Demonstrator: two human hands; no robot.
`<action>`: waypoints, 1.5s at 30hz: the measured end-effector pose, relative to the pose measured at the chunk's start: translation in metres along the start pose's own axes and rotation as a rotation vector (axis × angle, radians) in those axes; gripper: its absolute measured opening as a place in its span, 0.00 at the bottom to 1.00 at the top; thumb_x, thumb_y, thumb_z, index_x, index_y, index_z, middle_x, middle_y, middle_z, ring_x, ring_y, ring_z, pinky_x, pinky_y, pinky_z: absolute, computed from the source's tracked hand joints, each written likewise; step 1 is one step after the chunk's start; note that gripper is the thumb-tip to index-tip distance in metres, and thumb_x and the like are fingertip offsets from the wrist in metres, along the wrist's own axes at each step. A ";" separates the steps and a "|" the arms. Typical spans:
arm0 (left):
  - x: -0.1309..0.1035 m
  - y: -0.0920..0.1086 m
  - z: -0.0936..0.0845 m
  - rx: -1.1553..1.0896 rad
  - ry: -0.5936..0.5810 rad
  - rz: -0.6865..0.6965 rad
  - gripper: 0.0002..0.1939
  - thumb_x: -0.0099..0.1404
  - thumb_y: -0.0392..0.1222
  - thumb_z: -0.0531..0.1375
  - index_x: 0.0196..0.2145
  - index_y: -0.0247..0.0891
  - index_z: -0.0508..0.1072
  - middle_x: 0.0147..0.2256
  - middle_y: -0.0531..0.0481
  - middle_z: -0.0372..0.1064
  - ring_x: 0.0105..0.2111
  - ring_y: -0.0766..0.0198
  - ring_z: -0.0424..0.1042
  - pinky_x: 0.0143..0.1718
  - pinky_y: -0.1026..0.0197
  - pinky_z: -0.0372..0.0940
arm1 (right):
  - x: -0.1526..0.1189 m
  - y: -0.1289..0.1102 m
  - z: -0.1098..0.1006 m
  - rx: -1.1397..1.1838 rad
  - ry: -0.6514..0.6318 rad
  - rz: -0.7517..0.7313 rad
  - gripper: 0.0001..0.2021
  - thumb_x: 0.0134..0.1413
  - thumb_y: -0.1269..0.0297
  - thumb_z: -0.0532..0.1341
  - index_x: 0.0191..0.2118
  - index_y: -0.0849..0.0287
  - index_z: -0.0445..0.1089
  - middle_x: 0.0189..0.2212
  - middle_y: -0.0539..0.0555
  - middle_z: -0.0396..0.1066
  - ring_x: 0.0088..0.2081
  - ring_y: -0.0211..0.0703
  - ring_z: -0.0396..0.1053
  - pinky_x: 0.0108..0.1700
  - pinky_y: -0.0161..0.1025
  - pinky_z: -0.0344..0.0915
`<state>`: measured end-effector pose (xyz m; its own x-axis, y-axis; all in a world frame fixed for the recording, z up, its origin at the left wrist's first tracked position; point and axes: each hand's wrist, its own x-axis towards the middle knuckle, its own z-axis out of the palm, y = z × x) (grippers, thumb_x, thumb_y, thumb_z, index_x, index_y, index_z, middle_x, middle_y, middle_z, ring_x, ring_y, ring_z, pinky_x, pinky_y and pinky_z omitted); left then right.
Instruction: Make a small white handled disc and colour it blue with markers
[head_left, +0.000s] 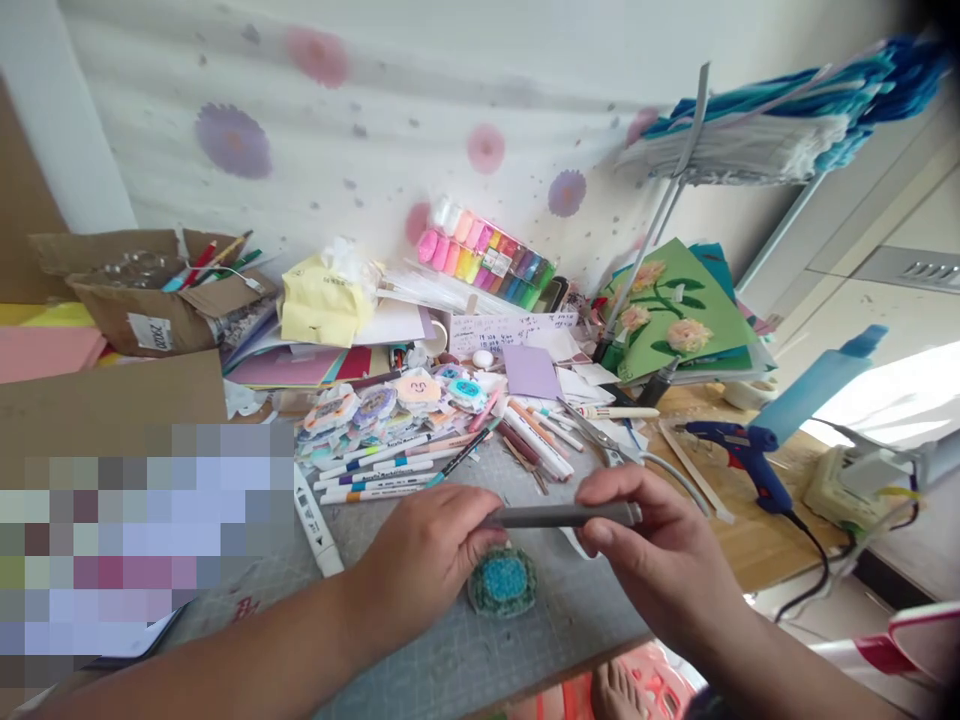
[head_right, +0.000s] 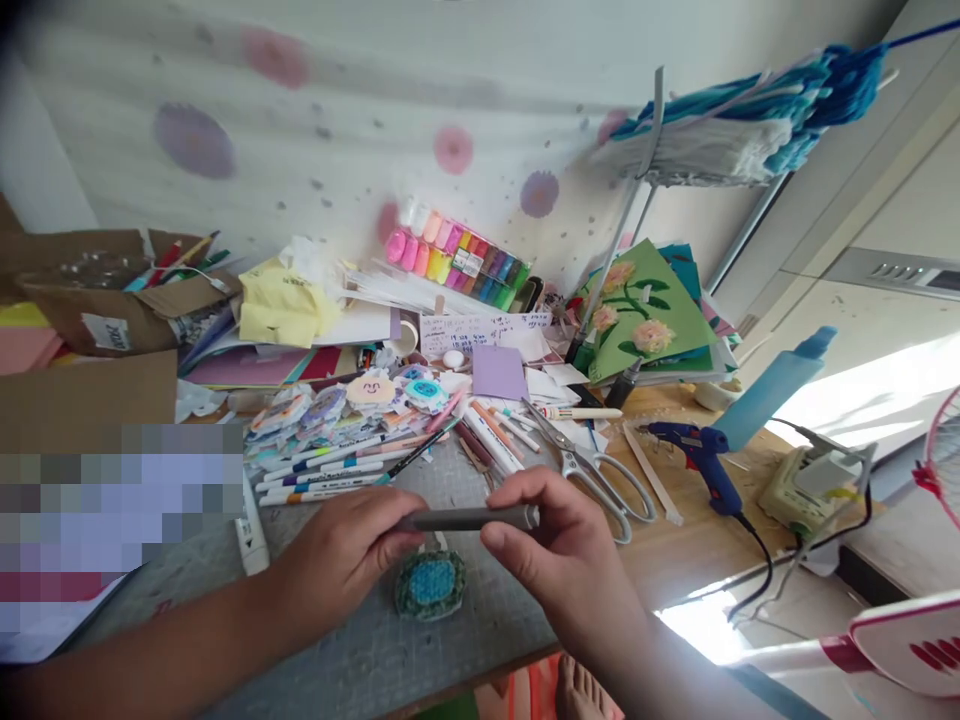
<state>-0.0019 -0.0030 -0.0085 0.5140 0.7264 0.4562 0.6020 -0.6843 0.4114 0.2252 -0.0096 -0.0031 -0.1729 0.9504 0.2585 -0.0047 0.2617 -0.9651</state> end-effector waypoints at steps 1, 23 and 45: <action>-0.001 0.002 0.000 -0.016 -0.011 0.001 0.17 0.73 0.48 0.47 0.36 0.38 0.71 0.27 0.50 0.71 0.28 0.62 0.70 0.29 0.63 0.61 | -0.001 0.000 0.003 0.078 -0.044 0.058 0.10 0.47 0.58 0.69 0.35 0.55 0.72 0.22 0.47 0.67 0.25 0.37 0.62 0.27 0.33 0.59; 0.010 0.002 -0.008 -0.107 -0.258 -0.438 0.07 0.60 0.41 0.54 0.31 0.41 0.71 0.26 0.54 0.67 0.26 0.63 0.67 0.29 0.61 0.58 | 0.000 0.017 0.009 0.271 0.008 0.323 0.08 0.48 0.60 0.68 0.34 0.57 0.75 0.22 0.50 0.75 0.20 0.36 0.69 0.24 0.32 0.66; 0.019 0.017 -0.005 0.052 -0.676 -0.498 0.12 0.50 0.44 0.60 0.35 0.44 0.67 0.36 0.52 0.69 0.36 0.51 0.71 0.33 0.53 0.60 | -0.002 0.019 0.033 -0.302 -0.116 0.206 0.11 0.49 0.65 0.62 0.21 0.56 0.60 0.18 0.46 0.61 0.20 0.34 0.57 0.21 0.32 0.54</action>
<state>0.0145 -0.0011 0.0109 0.4260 0.8358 -0.3464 0.8743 -0.2819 0.3951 0.1933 -0.0116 -0.0231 -0.2509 0.9673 0.0375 0.3295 0.1217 -0.9363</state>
